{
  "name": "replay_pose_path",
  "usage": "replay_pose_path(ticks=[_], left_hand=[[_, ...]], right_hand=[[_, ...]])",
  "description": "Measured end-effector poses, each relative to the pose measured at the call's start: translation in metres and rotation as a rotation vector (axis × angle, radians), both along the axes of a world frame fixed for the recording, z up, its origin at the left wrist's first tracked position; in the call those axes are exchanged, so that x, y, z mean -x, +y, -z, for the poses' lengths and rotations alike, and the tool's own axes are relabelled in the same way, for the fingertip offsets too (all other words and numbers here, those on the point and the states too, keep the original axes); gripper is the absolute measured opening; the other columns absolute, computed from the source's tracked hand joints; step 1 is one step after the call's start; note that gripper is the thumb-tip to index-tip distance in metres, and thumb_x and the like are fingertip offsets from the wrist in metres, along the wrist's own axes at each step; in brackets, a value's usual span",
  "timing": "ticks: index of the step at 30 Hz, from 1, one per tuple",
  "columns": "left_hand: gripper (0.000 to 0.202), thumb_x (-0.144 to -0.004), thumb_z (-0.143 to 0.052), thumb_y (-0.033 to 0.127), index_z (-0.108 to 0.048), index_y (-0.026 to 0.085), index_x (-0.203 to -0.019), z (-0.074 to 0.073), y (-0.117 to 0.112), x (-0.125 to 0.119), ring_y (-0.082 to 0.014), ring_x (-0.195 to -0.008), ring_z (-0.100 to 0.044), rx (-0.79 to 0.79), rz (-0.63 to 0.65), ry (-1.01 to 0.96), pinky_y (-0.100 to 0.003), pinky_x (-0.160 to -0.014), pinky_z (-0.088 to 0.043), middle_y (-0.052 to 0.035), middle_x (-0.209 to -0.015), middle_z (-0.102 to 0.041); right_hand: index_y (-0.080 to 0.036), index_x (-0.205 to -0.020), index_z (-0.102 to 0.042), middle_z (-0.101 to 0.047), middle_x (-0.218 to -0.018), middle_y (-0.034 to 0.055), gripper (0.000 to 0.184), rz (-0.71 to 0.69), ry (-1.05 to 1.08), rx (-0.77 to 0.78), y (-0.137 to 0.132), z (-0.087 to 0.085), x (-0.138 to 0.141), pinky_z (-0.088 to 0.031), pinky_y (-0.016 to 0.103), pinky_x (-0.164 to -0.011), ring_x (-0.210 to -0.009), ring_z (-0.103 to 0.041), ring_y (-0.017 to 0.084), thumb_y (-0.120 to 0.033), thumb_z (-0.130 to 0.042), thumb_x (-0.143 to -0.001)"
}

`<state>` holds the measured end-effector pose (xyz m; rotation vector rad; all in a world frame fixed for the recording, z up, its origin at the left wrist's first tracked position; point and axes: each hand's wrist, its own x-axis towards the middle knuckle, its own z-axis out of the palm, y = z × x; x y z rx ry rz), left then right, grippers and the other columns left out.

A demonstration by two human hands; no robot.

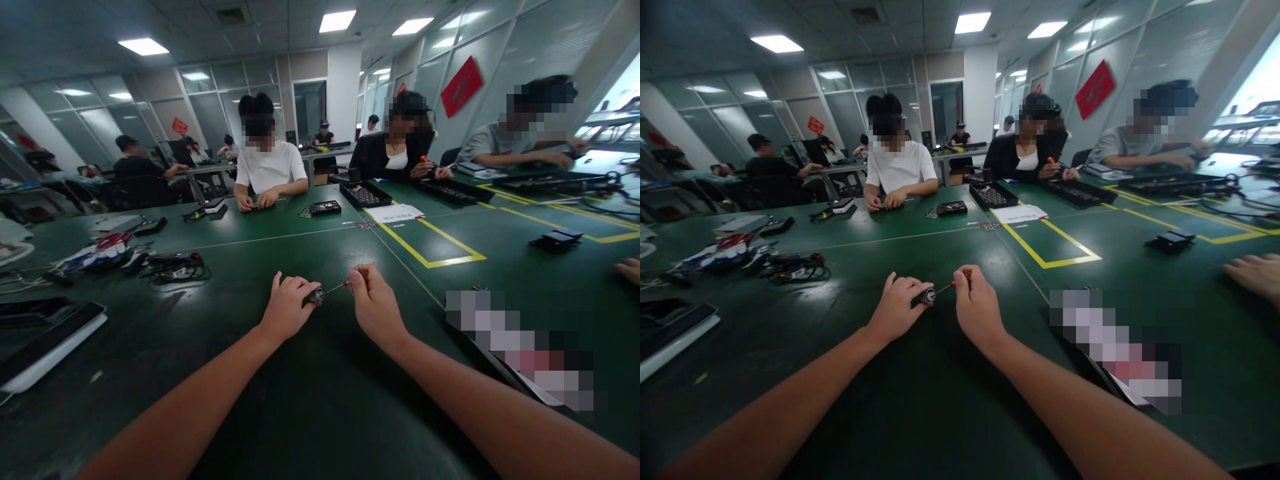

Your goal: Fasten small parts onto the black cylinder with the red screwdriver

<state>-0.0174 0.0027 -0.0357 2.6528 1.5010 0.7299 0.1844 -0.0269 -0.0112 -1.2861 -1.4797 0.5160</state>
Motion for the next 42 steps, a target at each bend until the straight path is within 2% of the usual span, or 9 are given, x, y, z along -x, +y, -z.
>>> replay_pose_path(ticks=[5,10,13,17,22,25,30,37,42], left_hand=[[0.032,-0.093,-0.068,0.026,-0.066,0.026,-0.125,-0.002,0.002,-0.001,-0.0258,-0.111,-0.061,0.041,-0.008,-0.035,-0.065,-0.118,-0.028,-0.0051,-0.112,-0.068],[0.028,-0.091,-0.068,0.022,-0.067,0.020,-0.119,-0.003,0.004,0.001,-0.0257,-0.110,-0.061,0.087,0.010,-0.183,-0.044,-0.099,-0.051,-0.0084,-0.118,-0.064],[0.025,-0.092,-0.066,0.022,-0.066,0.020,-0.118,-0.004,0.003,0.002,-0.0251,-0.112,-0.062,0.106,0.011,-0.282,-0.042,-0.102,-0.051,-0.0084,-0.120,-0.065],[0.041,-0.096,-0.060,0.029,-0.055,0.023,-0.137,-0.007,0.000,0.001,-0.0251,-0.121,-0.060,0.144,-0.006,-0.479,-0.043,-0.108,-0.046,-0.0083,-0.130,-0.064],[0.031,-0.096,-0.053,0.033,-0.054,0.022,-0.124,-0.014,-0.001,0.000,-0.0197,-0.087,-0.065,0.332,0.001,-0.689,-0.035,-0.082,-0.053,-0.0050,-0.104,-0.067],[0.029,-0.091,-0.062,0.045,-0.061,0.021,-0.107,-0.024,-0.001,-0.001,-0.0197,-0.077,-0.063,0.422,-0.050,-0.564,-0.032,-0.071,-0.049,-0.0025,-0.088,-0.066],[0.030,-0.090,-0.063,0.049,-0.069,0.022,-0.101,-0.038,-0.001,-0.002,-0.0235,-0.082,-0.067,0.466,-0.061,-0.317,-0.035,-0.075,-0.050,-0.0046,-0.090,-0.071],[0.028,-0.088,-0.067,0.038,-0.074,0.027,-0.113,-0.025,0.001,-0.013,-0.0297,-0.097,-0.070,0.428,-0.054,0.005,-0.038,-0.079,-0.053,-0.0086,-0.110,-0.074],[0.024,-0.086,-0.069,0.036,-0.076,0.027,-0.107,-0.020,0.000,-0.024,-0.0306,-0.094,-0.070,0.344,-0.026,0.101,-0.036,-0.074,-0.054,-0.0089,-0.105,-0.074]], right_hand=[[-0.023,-0.093,-0.056,-0.067,-0.082,0.0046,0.028,0.058,0.010,-0.006,0.002,-0.001,-0.003,-0.044,0.035,-0.069,-0.072,-0.060,0.022,-0.045,-0.040,-0.100],[-0.024,-0.095,-0.056,-0.068,-0.086,0.0046,0.026,0.077,0.052,-0.031,0.001,0.000,-0.004,-0.044,0.035,-0.073,-0.078,-0.062,0.023,-0.044,-0.041,-0.101],[-0.024,-0.098,-0.057,-0.066,-0.085,0.0040,0.026,0.086,0.078,-0.047,0.000,0.000,-0.005,-0.044,0.035,-0.073,-0.078,-0.061,0.022,-0.045,-0.041,-0.102],[-0.025,-0.100,-0.057,-0.065,-0.085,0.0031,0.027,0.074,0.134,-0.070,-0.002,-0.001,-0.005,-0.044,0.035,-0.074,-0.080,-0.061,0.022,-0.047,-0.042,-0.102],[-0.025,-0.101,-0.058,-0.065,-0.086,0.0027,0.027,0.053,0.174,-0.102,-0.002,-0.002,-0.004,-0.045,0.035,-0.075,-0.079,-0.060,0.021,-0.047,-0.043,-0.103],[-0.024,-0.100,-0.058,-0.065,-0.086,0.0030,0.026,0.058,0.172,-0.098,-0.002,-0.003,-0.004,-0.045,0.034,-0.073,-0.079,-0.060,0.021,-0.045,-0.043,-0.103],[-0.024,-0.100,-0.058,-0.066,-0.085,0.0029,0.027,0.062,0.151,-0.089,-0.004,-0.005,-0.004,-0.044,0.034,-0.072,-0.077,-0.061,0.021,-0.046,-0.042,-0.103],[-0.025,-0.100,-0.058,-0.069,-0.089,0.0038,0.026,0.047,0.179,-0.090,-0.002,-0.001,-0.004,-0.045,0.035,-0.075,-0.081,-0.062,0.022,-0.046,-0.043,-0.102],[-0.024,-0.100,-0.058,-0.069,-0.089,0.0040,0.027,0.050,0.160,-0.075,-0.003,-0.001,-0.003,-0.045,0.035,-0.074,-0.080,-0.062,0.021,-0.046,-0.042,-0.102]])
